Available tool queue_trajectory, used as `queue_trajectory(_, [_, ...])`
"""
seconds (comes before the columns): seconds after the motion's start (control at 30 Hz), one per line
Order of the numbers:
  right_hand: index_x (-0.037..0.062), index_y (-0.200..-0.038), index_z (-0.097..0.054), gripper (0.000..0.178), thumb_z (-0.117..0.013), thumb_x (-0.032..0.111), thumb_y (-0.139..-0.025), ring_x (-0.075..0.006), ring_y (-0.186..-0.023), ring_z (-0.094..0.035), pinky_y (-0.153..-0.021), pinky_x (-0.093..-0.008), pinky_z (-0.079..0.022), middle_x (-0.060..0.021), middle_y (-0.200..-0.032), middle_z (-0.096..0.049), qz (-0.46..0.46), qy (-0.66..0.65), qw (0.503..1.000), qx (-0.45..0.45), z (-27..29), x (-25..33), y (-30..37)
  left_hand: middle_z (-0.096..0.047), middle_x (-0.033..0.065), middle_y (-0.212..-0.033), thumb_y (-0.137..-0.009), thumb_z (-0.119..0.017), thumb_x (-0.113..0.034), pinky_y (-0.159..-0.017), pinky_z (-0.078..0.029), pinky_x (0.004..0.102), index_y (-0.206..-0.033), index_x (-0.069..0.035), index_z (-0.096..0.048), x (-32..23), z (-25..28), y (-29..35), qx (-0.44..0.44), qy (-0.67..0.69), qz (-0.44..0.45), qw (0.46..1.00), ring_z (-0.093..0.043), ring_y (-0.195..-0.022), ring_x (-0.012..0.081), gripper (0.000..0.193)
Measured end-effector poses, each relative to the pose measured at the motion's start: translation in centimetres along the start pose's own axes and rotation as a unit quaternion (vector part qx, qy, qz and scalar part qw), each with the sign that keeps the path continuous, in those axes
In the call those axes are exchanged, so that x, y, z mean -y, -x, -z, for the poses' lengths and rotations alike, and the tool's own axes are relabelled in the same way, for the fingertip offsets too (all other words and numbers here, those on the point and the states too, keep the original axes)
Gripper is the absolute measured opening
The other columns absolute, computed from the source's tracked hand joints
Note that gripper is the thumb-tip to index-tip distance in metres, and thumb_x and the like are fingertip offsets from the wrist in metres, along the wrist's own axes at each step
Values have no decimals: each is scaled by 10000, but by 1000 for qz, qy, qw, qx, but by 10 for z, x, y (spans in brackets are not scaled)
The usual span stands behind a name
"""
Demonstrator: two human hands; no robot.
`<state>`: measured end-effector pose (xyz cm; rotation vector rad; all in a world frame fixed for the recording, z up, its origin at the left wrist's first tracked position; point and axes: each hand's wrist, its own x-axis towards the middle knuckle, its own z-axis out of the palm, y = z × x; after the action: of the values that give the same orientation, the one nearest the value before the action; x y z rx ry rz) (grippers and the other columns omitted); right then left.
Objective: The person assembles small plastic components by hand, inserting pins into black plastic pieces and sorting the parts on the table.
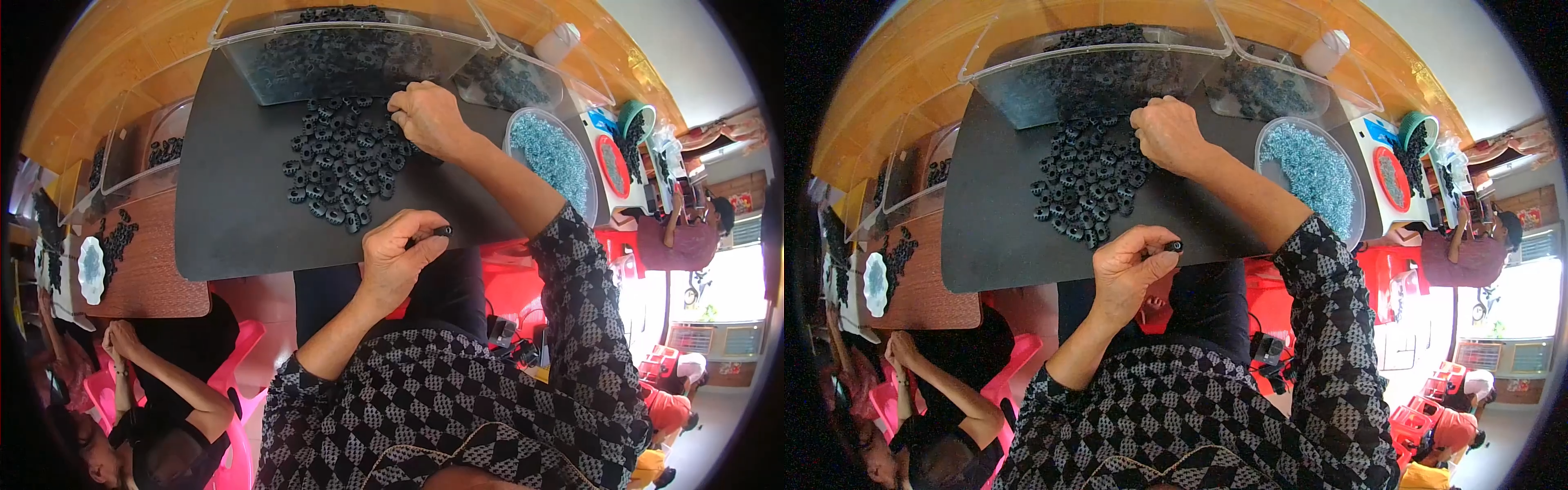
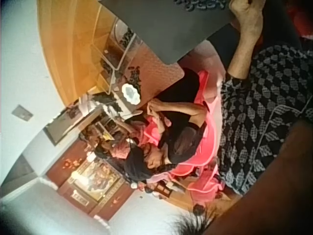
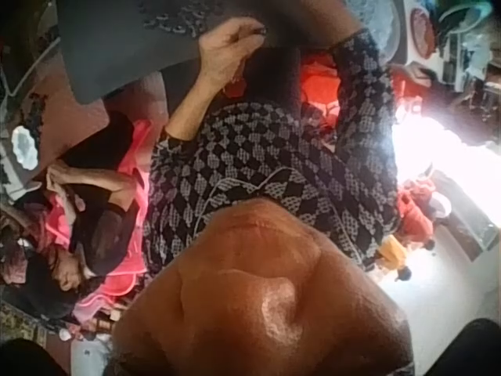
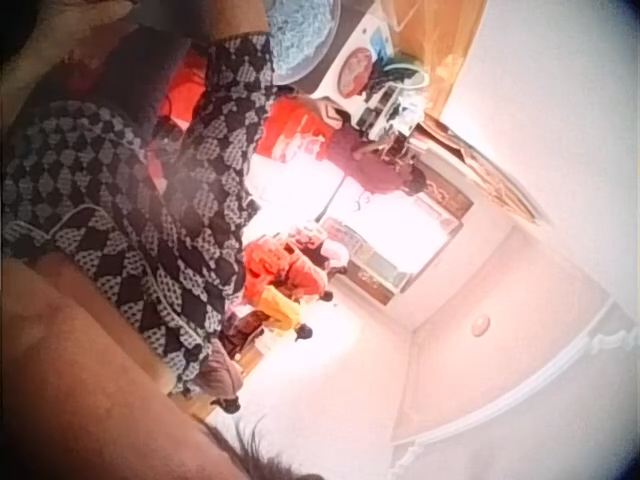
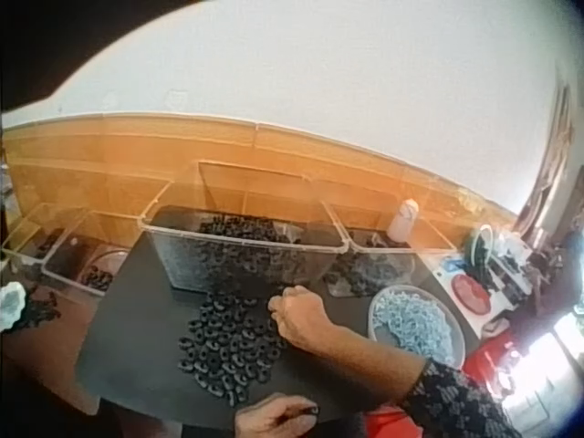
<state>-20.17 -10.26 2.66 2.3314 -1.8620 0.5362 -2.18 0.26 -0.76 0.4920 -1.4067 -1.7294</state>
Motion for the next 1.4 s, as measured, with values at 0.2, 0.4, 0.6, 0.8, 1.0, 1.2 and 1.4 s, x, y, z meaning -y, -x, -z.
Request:
queue_trajectory(0.2, [25, -743, -566, 116, -637, 112, -712, -317, -761, -575, -670, -411, -459, -119, -724, -606, -26, -25, 998, -43, 1, 0, 3, -585, 12, -819, -777, -669, 10, -643, -444, 185, -963, 40, -619, 3, 2, -2, -1, 2, -1, 1000, -514, -706, 59, 195])
queue_trajectory(0.4, [6, -788, -570, 124, -644, 82, -723, -176, -599, -550, -564, -304, -443, -83, -652, -566, -102, -158, 981, -41, 32, 0, 22, -579, 2, -804, -780, -665, 13, -635, -419, 168, -964, 41, -620, 4, 4, -3, -3, -1, 1, 1000, -494, -700, 45, 192])
queue_trajectory(0.6, [-13, -789, -572, 131, -633, 82, -722, -142, -603, -552, -574, -279, -450, -74, -654, -587, -194, -281, 940, -3, 67, 14, 68, -575, -10, -763, -766, -666, 8, -638, -424, 179, -909, 12, -637, 3, 1, -2, -30, 26, 36, 999, -517, -675, 48, 146])
queue_trajectory(0.8, [-4, -833, -599, 110, -627, 55, -744, -49, -634, -492, -587, -218, -426, -2, -694, -579, -218, -428, 877, 21, 78, 31, 106, -627, 70, -857, -781, -648, 32, -719, -483, 232, -948, 56, -608, -4, 1, -2, -33, 114, 54, 992, -606, -782, 130, 174])
queue_trajectory(1.0, [-31, -862, -630, 144, -647, 57, -749, -36, -685, -520, -616, -194, -433, 12, -726, -593, -228, -513, 827, 24, 85, 43, 115, -648, 61, -856, -802, -634, 21, -712, -492, 212, -973, 37, -612, -14, 3, -8, -37, 104, 64, 992, -601, -760, 95, 174])
queue_trajectory(1.2, [-27, -853, -633, 135, -654, 52, -746, -9, -667, -505, -581, -166, -414, 24, -697, -577, -220, -549, 806, 10, 83, 52, 122, -645, 71, -856, -808, -626, 25, -717, -497, 221, -1004, 45, -605, -16, 0, -6, -38, 77, 56, 995, -600, -766, 101, 199])
queue_trajectory(1.4, [-28, -895, -633, 116, -637, -11, -780, -8, -686, -510, -605, -154, -406, 24, -748, -574, -208, -545, 812, 17, 81, 57, 127, -645, 74, -821, -821, -618, 7, -658, -486, 210, -1000, 53, -600, -20, -3, -1, -28, 75, 66, 995, -578, -704, 91, 186])
